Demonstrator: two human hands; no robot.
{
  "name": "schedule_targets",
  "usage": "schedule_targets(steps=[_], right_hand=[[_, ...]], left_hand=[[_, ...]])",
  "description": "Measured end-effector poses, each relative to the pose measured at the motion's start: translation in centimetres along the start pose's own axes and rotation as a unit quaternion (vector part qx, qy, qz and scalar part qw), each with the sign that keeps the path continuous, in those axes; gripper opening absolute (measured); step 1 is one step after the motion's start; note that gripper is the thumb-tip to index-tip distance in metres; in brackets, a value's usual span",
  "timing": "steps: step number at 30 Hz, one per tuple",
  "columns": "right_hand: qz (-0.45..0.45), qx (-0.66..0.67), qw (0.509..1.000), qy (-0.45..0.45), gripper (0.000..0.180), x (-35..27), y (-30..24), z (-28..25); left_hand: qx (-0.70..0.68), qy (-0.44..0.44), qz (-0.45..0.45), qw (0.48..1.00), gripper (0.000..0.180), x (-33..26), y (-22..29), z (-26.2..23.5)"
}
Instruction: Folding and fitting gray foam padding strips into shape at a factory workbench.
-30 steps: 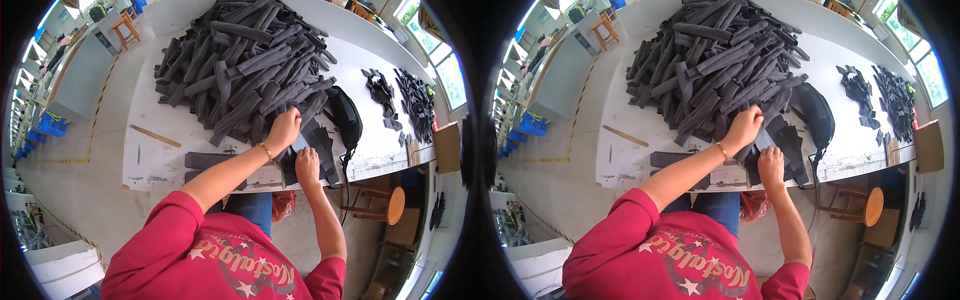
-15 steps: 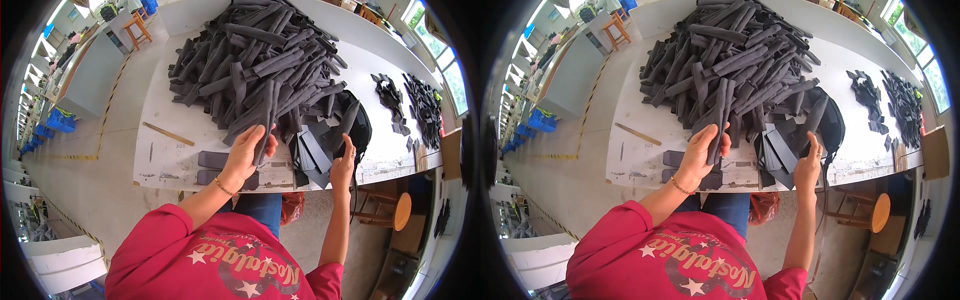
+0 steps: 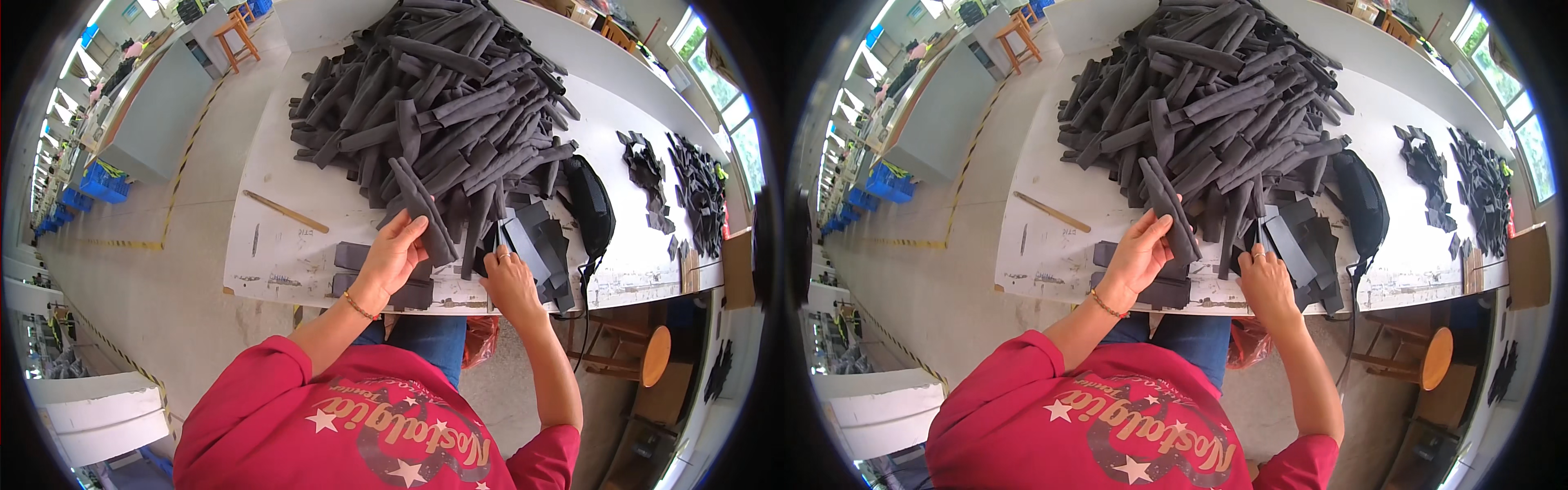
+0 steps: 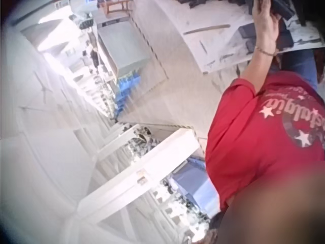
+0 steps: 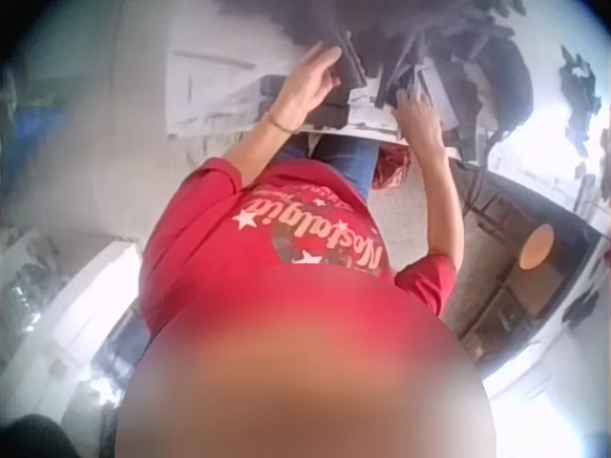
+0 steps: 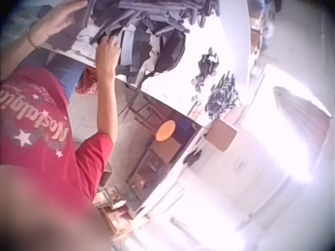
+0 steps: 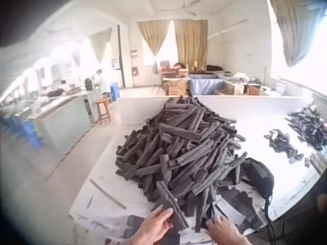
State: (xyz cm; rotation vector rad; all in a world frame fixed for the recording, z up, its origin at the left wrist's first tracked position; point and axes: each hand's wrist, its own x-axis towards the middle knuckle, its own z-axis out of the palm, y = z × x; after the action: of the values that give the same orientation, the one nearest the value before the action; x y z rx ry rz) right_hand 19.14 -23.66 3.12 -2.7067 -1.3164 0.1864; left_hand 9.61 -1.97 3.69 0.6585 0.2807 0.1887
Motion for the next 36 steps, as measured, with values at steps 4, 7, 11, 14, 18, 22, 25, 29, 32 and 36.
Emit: schedule_targets(steps=[4, 7, 11, 14, 18, 22, 25, 29, 32, 36], right_hand=[[0.012, 0.009, 0.999, -0.028, 0.034, -0.4, -1.0, -2.6], [0.036, -0.02, 0.999, -0.011, 0.03, -0.8, -0.7, -3.4], [-0.007, 0.096, 0.986, 0.136, 0.022, -1.7, -0.7, -4.3], [0.0, 0.197, 0.965, 0.175, 0.021, -2.7, -1.9, -3.6], [0.05, 0.33, 0.918, 0.214, 0.04, -3.3, -5.8, -3.0], [0.019, 0.303, 0.918, 0.254, 0.043, -3.4, -6.8, -0.9], [-0.005, 0.241, 0.926, 0.291, 0.042, -2.8, -7.5, -0.8], [-0.007, 0.186, 0.925, 0.332, 0.036, -2.2, -7.4, -0.7], [-0.008, 0.158, 0.925, 0.344, 0.033, -2.0, -7.1, -0.6], [-0.012, 0.084, 0.925, 0.37, 0.034, -1.8, -7.2, -0.4]], left_hand=[[-0.026, -0.004, -0.019, 0.999, 0.039, -0.3, 0.6, -0.8], [-0.034, 0.001, -0.02, 0.999, 0.037, -0.2, 0.5, -1.0], [-0.03, 0.024, -0.013, 0.999, 0.012, -0.5, 1.0, -0.4], [-0.034, 0.03, -0.021, 0.999, 0.013, -0.3, 0.8, -1.0], [-0.043, 0.046, -0.011, 0.998, 0.022, 0.0, 0.5, -1.3], [-0.038, 0.062, -0.004, 0.997, 0.017, 0.0, 0.6, -0.6], [-0.041, 0.066, -0.009, 0.997, 0.016, 0.0, 0.5, -0.5], [-0.034, 0.064, -0.016, 0.997, 0.016, -0.2, 0.4, -0.5], [-0.034, 0.055, -0.013, 0.998, 0.017, -0.5, -0.1, -0.6], [0.005, 0.071, 0.007, 0.997, 0.022, -1.2, -0.4, 0.3]])
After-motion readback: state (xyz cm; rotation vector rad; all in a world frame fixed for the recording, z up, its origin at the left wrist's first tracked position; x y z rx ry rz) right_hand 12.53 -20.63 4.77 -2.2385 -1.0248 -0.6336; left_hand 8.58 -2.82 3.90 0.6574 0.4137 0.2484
